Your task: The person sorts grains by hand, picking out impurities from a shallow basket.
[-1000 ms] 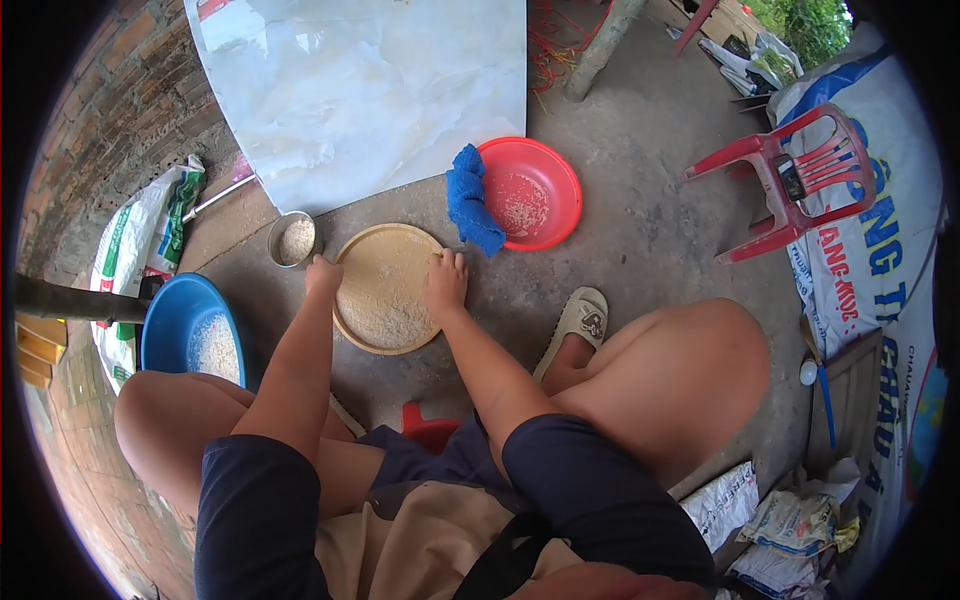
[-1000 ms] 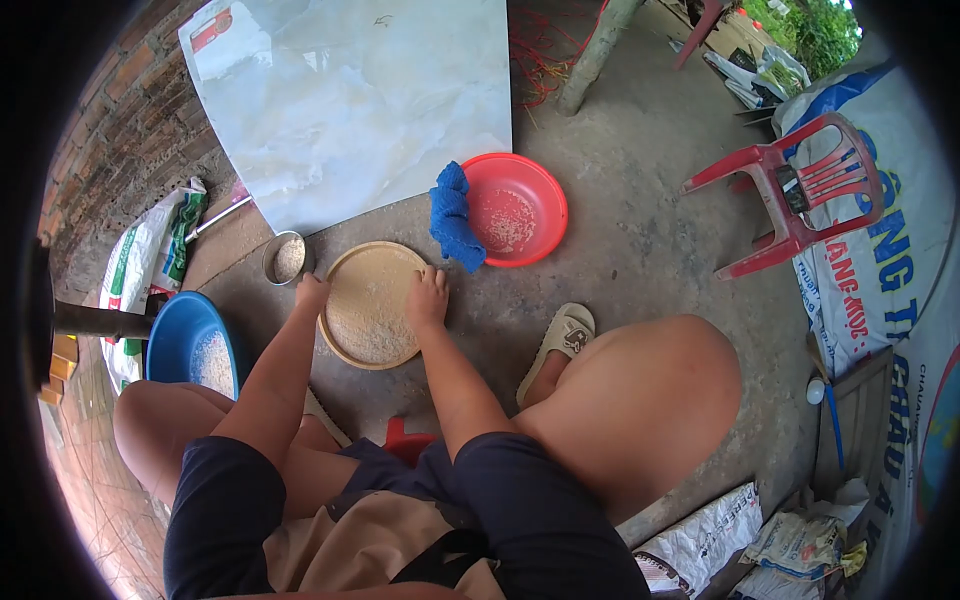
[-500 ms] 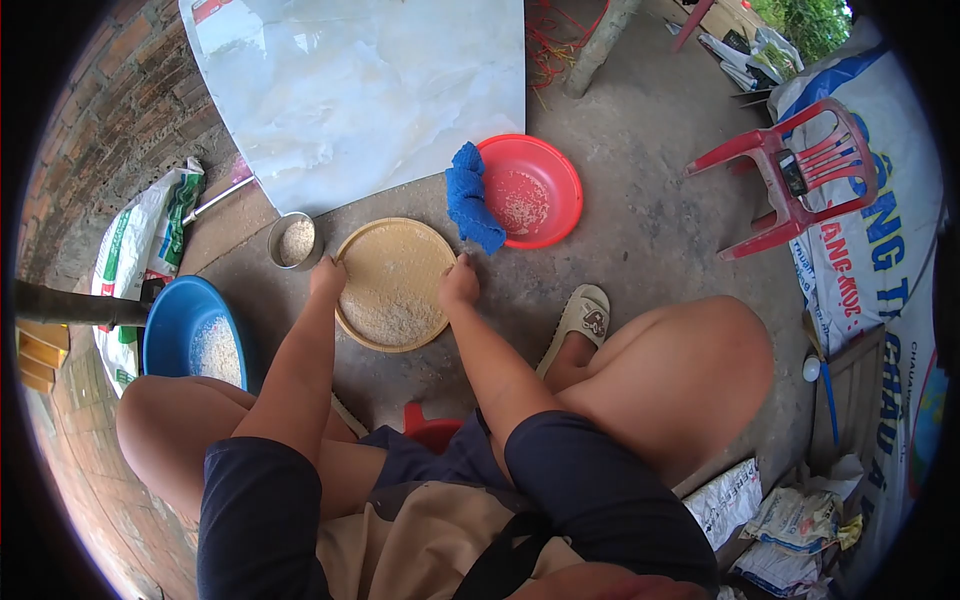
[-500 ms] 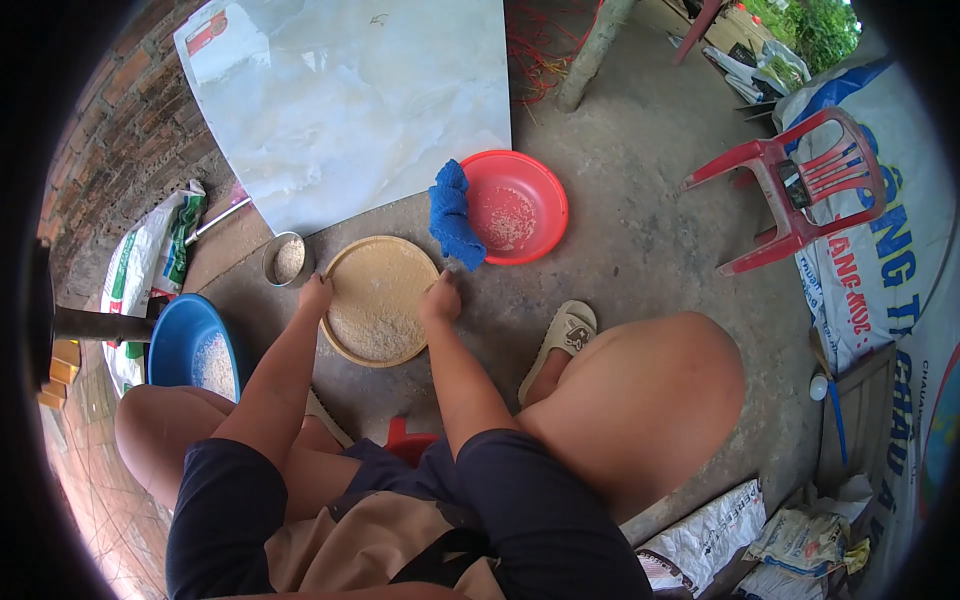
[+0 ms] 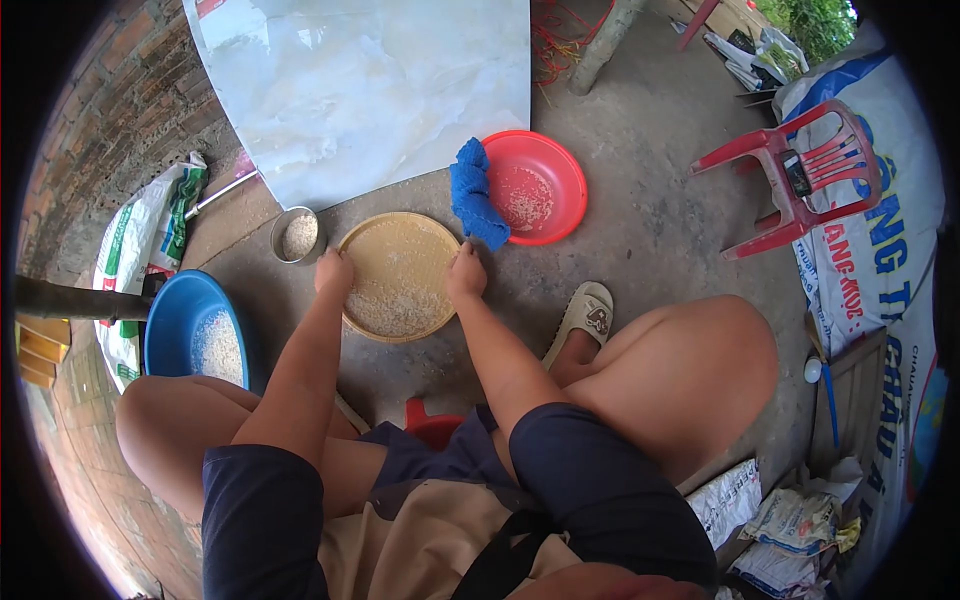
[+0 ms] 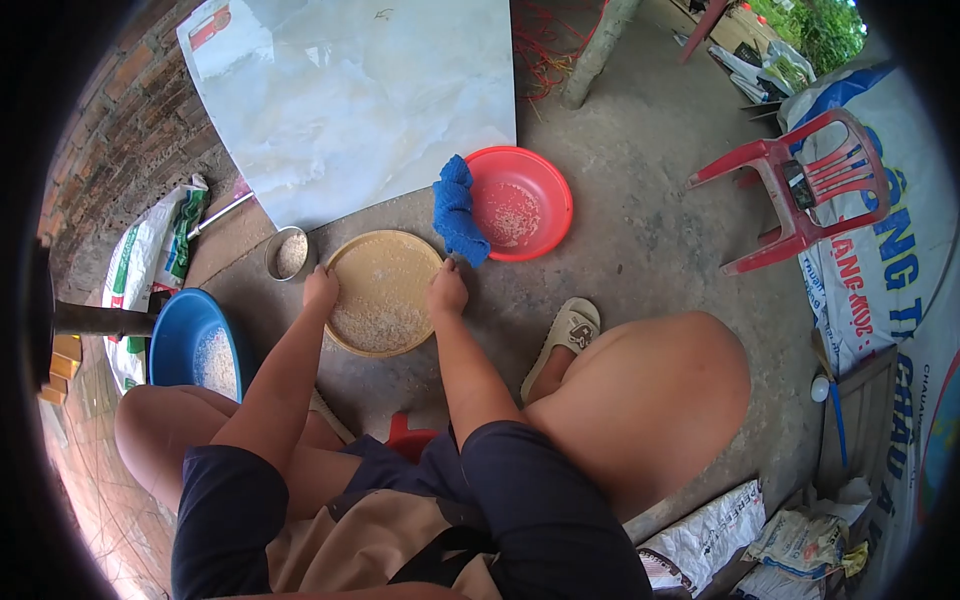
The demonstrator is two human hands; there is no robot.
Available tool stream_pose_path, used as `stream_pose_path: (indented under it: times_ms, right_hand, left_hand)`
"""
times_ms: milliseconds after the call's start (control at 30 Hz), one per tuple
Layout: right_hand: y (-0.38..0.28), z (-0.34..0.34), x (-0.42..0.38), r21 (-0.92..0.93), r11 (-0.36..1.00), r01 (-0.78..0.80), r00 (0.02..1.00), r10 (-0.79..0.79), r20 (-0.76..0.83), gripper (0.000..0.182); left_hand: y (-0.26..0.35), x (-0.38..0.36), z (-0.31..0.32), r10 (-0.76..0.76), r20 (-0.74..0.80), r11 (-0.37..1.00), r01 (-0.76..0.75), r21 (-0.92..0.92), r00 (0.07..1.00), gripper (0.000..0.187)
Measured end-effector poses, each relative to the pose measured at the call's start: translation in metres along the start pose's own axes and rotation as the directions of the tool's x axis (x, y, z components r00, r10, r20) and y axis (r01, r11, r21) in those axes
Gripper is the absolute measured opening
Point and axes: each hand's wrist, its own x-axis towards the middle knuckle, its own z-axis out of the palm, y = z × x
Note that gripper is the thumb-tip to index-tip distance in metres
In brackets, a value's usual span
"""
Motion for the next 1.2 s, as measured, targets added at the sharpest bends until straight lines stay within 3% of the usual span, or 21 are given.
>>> stream_pose_path:
  times_ms: [100,233,367,567,667,900,1000,1067,1200]
  right_hand:
    - [0.002,-0.015,-0.005,-0.006,0.999,-0.037,0.998,0.036,-0.061,0.019]
    - [-0.009,0.008,-0.018,-0.086,0.996,0.022,0.997,-0.028,-0.077,0.023]
    - [-0.019,0.007,-0.023,-0.099,0.994,0.052,0.996,-0.045,0.075,0.023]
    - [0.002,-0.019,0.003,-0.182,0.982,0.041,0.996,-0.025,0.089,0.024]
    - [0.006,-0.016,0.001,-0.213,0.977,0.018,0.999,-0.009,0.043,0.026]
    - [-0.036,0.009,-0.023,-0.113,0.991,0.067,0.994,-0.057,0.098,0.027]
    - [-0.015,0.005,0.002,-0.202,0.975,0.094,0.995,-0.085,0.05,0.025]
    - [0.001,-0.015,0.008,-0.233,0.97,0.068,0.998,-0.063,0.028,0.028]
    - [0.001,-0.027,0.0,-0.132,0.991,-0.029,0.998,0.022,-0.053,0.028]
  left_hand:
    - [0.033,-0.015,-0.011,0.104,-0.109,0.995,-0.103,0.015,0.989,0.037]
    - [0.012,-0.009,-0.023,0.07,-0.061,0.997,-0.067,0.05,0.996,0.038]
    - [-0.014,-0.008,-0.023,-0.008,-0.039,0.999,0.009,0.039,0.999,0.039]
    - [0.038,-0.045,-0.011,0.013,-0.035,0.999,-0.012,0.038,0.999,0.042]
    - [0.036,-0.037,-0.013,0.046,-0.067,0.998,-0.044,0.04,0.997,0.042]
    - [-0.004,-0.023,-0.034,-0.008,-0.151,0.996,0.021,0.088,0.988,0.042]
    - [0.006,-0.03,-0.017,-0.031,-0.156,0.998,0.039,0.049,0.987,0.041]
    - [0.031,-0.047,-0.007,0.05,-0.133,0.998,-0.044,0.051,0.99,0.04]
    - [0.055,-0.046,-0.019,0.093,-0.147,0.995,-0.088,0.041,0.985,0.038]
